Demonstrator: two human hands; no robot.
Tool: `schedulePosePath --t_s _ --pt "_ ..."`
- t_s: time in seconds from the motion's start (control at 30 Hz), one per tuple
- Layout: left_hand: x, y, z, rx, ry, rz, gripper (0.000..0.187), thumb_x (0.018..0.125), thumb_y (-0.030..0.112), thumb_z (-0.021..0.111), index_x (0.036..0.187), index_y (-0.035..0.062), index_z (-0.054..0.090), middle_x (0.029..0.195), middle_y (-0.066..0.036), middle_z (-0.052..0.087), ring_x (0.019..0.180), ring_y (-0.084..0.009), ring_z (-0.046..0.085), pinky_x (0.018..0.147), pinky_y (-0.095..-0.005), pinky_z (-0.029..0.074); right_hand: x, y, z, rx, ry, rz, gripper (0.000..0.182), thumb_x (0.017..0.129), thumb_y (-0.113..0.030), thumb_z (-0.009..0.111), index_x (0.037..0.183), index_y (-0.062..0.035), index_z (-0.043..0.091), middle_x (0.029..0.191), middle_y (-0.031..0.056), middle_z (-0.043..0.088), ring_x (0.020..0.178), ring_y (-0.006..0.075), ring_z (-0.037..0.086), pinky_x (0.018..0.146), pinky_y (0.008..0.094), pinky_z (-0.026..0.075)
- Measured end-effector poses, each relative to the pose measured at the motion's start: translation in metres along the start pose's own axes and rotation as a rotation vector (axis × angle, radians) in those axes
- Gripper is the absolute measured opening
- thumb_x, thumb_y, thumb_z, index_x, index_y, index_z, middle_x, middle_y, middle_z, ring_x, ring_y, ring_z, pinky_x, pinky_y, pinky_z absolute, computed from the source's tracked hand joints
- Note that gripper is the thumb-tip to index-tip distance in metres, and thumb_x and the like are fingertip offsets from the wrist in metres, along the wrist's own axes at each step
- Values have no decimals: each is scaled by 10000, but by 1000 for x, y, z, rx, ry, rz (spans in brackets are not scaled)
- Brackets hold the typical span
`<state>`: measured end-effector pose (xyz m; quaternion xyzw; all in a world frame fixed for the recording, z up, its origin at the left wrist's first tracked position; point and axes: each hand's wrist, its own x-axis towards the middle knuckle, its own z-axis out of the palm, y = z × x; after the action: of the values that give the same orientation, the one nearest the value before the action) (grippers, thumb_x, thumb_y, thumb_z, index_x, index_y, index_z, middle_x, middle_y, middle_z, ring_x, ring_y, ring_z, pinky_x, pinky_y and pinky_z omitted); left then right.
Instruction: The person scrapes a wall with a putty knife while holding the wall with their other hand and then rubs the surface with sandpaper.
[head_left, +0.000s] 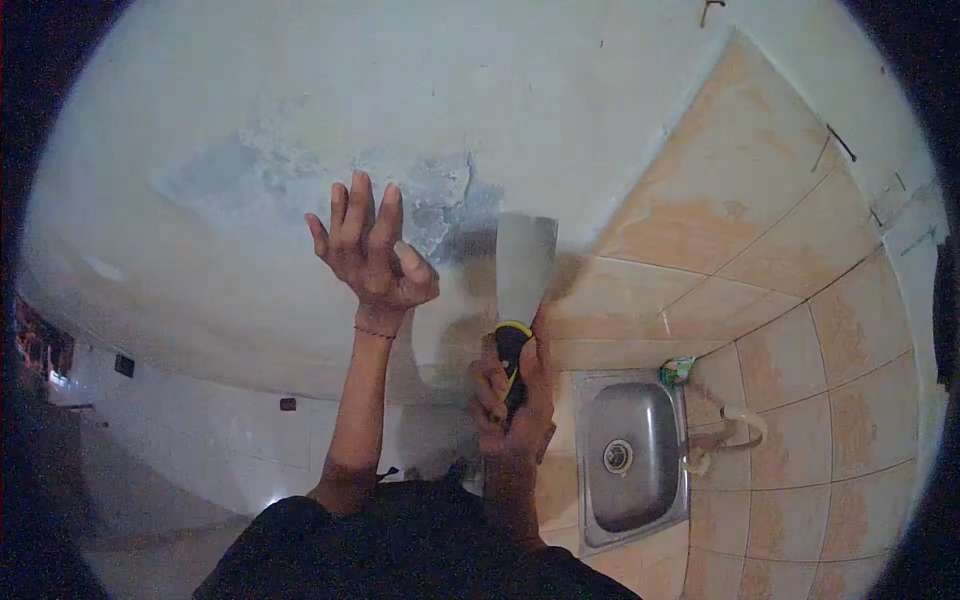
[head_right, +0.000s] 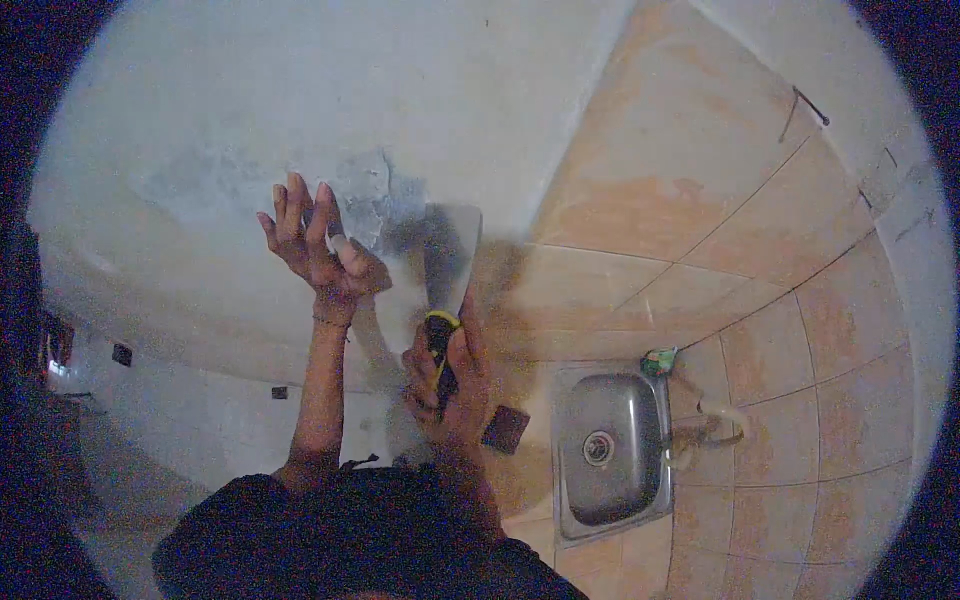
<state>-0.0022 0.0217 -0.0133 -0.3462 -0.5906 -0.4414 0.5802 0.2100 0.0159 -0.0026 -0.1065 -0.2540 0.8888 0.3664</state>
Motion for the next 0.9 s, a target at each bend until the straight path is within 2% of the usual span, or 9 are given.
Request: schedulePosePath --t_s 0.57,0.73,0.83,0.9 --pt "0 -2 -2 -15 -14 7 528 877 282 347 1302 139 625 1407 -119 556 1397 -284 416 1226 -492 89 6 3 5 30 -45 -47 591 1037 -328 506 1560 -240 244 736 23 386 446 47 345 282 155 301" --pt "-3 -3 -2 4 -28 0 537 910 341 315 1301 145 626 1398 -120 564 1389 -287 426 1224 -495 96 0 6 7 0 0 -52 575 1042 -325 496 1553 -230 252 739 28 390 451 47 348 291 154 306" --pt "-2 -5 1 7 -2 5 545 934 379 297 1300 145 626 1396 -120 565 1387 -288 429 1224 -496 100 0 2 12 -10 -43 -55 576 1046 -326 485 1557 -222 242 742 33 391 451 47 339 292 153 310" --pt "-3 -3 0 -6 5 6 546 938 383 293 1301 146 625 1400 -117 562 1388 -284 428 1223 -496 104 -1 4 15 -24 28 -45 573 1047 -323 480 1557 -215 240 742 33 390 451 49 342 290 153 312"
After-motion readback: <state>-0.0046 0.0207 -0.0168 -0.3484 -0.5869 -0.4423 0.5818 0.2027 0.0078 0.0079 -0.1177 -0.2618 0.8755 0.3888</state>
